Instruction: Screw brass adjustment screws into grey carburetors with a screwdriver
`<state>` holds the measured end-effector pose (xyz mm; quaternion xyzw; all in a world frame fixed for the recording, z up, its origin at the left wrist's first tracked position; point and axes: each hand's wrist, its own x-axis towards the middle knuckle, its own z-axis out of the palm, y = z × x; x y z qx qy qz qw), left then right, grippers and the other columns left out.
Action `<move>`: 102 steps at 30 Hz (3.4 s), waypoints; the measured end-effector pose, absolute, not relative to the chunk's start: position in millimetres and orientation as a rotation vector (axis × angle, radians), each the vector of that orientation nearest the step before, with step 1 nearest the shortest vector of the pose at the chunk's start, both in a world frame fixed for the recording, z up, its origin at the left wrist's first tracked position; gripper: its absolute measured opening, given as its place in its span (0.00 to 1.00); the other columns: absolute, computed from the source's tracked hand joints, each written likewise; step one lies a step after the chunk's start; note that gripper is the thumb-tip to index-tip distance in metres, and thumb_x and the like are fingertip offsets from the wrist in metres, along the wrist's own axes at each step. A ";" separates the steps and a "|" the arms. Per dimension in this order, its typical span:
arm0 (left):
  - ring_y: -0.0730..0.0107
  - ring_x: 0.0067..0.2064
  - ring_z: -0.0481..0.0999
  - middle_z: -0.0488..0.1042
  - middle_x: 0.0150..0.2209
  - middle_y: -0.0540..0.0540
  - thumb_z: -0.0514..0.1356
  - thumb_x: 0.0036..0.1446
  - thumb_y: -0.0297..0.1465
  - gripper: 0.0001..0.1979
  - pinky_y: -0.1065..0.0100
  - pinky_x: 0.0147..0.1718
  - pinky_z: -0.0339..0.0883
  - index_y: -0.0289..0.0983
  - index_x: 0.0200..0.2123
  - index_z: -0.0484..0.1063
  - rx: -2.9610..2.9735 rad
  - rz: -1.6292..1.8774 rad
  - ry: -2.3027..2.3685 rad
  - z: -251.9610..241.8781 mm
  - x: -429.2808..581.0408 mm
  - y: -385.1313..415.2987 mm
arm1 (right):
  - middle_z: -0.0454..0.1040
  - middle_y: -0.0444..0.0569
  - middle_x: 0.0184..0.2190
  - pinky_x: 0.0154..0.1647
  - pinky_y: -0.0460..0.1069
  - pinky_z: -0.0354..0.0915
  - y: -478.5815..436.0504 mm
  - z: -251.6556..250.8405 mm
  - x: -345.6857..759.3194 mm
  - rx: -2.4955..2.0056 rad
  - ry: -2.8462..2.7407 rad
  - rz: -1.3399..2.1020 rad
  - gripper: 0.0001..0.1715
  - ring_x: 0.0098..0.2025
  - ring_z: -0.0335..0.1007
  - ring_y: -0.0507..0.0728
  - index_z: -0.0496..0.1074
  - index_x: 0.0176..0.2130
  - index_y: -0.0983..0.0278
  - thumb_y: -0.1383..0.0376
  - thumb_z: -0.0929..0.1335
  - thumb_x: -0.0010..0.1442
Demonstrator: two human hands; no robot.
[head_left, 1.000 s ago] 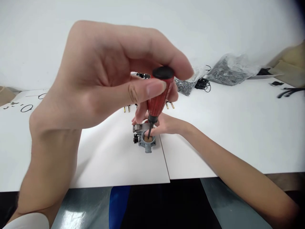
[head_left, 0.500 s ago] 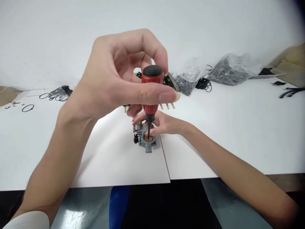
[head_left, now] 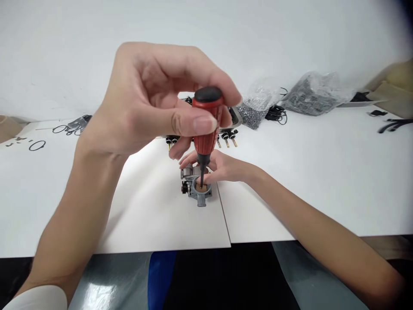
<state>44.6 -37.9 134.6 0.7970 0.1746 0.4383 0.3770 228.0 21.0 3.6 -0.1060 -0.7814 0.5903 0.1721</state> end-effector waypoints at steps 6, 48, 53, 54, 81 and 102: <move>0.66 0.30 0.79 0.78 0.36 0.44 0.60 0.57 0.22 0.09 0.69 0.18 0.71 0.26 0.43 0.74 2.113 1.047 0.544 139.9 42.0 -46.0 | 0.69 0.52 0.55 0.48 0.50 0.68 21.1 5.9 229.8 -0.296 -2.229 1.670 0.25 0.56 0.65 0.59 0.72 0.52 0.63 0.70 0.71 0.54; 0.78 0.35 0.77 0.73 0.35 0.50 0.49 0.62 0.44 0.24 0.71 0.31 0.71 0.27 0.39 0.71 2.425 1.064 0.506 142.1 47.6 -42.7 | 0.69 0.53 0.55 0.51 0.53 0.67 22.4 5.1 229.1 -0.332 -2.202 1.676 0.25 0.53 0.68 0.59 0.72 0.51 0.63 0.69 0.72 0.53; 0.89 0.33 0.71 0.71 0.34 0.54 0.64 0.54 0.32 0.12 0.79 0.32 0.68 0.29 0.36 0.71 2.366 1.110 0.583 140.6 51.2 -42.5 | 0.70 0.52 0.53 0.49 0.52 0.68 20.6 8.8 227.9 -0.323 -2.203 1.661 0.24 0.51 0.68 0.59 0.73 0.50 0.63 0.69 0.72 0.52; 0.90 0.33 0.70 0.71 0.34 0.54 0.64 0.54 0.32 0.11 0.81 0.31 0.68 0.29 0.36 0.71 2.351 1.126 0.574 140.1 51.3 -42.9 | 0.70 0.52 0.53 0.48 0.52 0.68 20.5 8.8 227.8 -0.318 -2.204 1.661 0.24 0.51 0.68 0.58 0.73 0.50 0.63 0.69 0.72 0.52; 0.79 0.34 0.77 0.75 0.33 0.52 0.64 0.53 0.27 0.07 0.77 0.28 0.73 0.28 0.34 0.74 2.382 1.162 0.614 141.3 51.6 -45.8 | 0.69 0.52 0.55 0.48 0.50 0.68 22.1 5.8 229.6 -0.280 -2.195 1.695 0.25 0.52 0.68 0.58 0.72 0.52 0.62 0.71 0.71 0.54; 0.71 0.35 0.79 0.78 0.36 0.49 0.59 0.60 0.34 0.15 0.73 0.21 0.72 0.27 0.43 0.75 2.292 1.020 0.539 142.4 37.3 -49.5 | 0.69 0.53 0.53 0.54 0.55 0.65 23.5 2.5 227.0 -0.306 -2.207 1.688 0.26 0.52 0.67 0.58 0.70 0.52 0.64 0.67 0.72 0.53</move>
